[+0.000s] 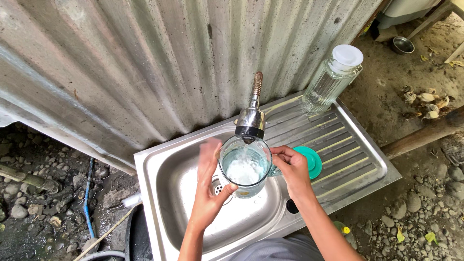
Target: The person fills a clear glass jar with water from an outdoor tap, secures its lid, then refills a glass pitcher with a green lid from the same tap and places it on the sink drainer. Chickens are visible nearby but not interacted with.
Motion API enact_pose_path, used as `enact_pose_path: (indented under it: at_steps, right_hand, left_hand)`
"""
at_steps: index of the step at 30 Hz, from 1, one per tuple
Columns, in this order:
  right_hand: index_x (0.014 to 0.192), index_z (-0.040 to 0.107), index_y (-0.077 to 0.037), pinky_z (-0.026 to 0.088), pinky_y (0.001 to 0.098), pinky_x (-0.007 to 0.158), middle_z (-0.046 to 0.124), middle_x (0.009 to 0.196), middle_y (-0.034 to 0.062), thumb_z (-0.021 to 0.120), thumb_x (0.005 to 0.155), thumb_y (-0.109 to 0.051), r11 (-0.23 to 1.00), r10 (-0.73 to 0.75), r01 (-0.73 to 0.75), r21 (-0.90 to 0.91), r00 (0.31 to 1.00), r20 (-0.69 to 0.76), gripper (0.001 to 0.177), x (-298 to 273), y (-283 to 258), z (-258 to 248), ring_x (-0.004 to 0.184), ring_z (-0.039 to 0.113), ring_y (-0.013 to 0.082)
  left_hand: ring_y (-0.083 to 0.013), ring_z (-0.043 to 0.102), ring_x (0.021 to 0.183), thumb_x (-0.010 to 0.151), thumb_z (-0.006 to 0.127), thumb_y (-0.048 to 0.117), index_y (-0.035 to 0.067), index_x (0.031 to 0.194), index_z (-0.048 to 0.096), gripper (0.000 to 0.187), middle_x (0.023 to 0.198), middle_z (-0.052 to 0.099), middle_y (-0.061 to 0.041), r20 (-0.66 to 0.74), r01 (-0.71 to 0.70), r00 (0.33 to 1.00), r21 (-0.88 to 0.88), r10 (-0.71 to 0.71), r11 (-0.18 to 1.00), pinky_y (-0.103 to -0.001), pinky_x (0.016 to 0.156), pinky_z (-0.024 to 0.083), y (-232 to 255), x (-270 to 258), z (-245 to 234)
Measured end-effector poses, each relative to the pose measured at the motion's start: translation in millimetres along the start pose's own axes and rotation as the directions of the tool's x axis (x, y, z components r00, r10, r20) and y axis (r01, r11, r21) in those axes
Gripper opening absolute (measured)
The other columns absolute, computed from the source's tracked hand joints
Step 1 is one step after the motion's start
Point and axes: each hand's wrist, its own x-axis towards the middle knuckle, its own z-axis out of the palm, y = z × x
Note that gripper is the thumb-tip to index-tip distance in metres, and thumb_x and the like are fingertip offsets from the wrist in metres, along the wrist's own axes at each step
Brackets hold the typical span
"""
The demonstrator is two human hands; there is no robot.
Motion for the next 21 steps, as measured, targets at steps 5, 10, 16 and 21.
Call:
enact_pose_path:
  at_steps: [5,10,16,21]
  right_hand:
    - [0.105,0.072,0.006,0.05,0.0226,0.074,0.075,0.088,0.0052,0.068,0.091,-0.003,1.0,0.002,-0.002,-0.001,1.0,0.002,0.018,-0.4,-3.3,0.7,0.079,0.065,0.0065]
    - [0.106,0.072,0.006,0.05,0.0225,0.075,0.074,0.089,0.0048,0.068,0.091,-0.002,1.0,0.003,-0.003,-0.01,1.0,-0.002,0.018,-3.6,-4.0,2.1,0.08,0.065,0.0061]
    - [0.105,0.072,0.006,0.05,0.0226,0.075,0.074,0.089,0.0046,0.067,0.091,-0.001,1.0,-0.004,0.004,-0.015,1.0,-0.005,0.017,-2.2,-2.2,1.2,0.08,0.065,0.0063]
    - [0.105,0.072,0.007,0.049,0.0223,0.074,0.075,0.088,0.0049,0.067,0.091,-0.001,1.0,0.001,-0.001,-0.011,1.0,-0.005,0.017,-1.5,-0.6,0.4,0.079,0.065,0.0063]
  left_hand:
    - [-0.0326,0.007,0.161,0.08,0.078,0.044,0.013,0.16,0.038,0.095,0.173,0.014,-0.015,-0.021,-0.02,1.0,0.098,0.022,0.995,-0.06,0.124,0.003,-2.9,-0.2,1.5]
    - [-0.0319,0.017,0.163,0.083,0.079,0.043,0.012,0.162,0.032,0.097,0.172,0.032,-0.013,0.028,-0.01,1.0,-0.074,0.012,0.997,-0.058,0.129,0.011,-5.2,-0.4,1.2]
    - [-0.0268,0.022,0.161,0.076,0.082,0.031,0.015,0.16,0.037,0.097,0.17,0.033,-0.012,0.048,0.117,0.991,0.091,-0.122,0.989,-0.052,0.125,0.0,2.0,2.3,-3.6]
    - [-0.0293,0.015,0.161,0.078,0.081,0.038,0.017,0.159,0.038,0.094,0.17,0.031,-0.016,0.027,0.011,1.0,-0.011,-0.01,1.0,-0.053,0.127,0.015,5.5,1.6,-2.9]
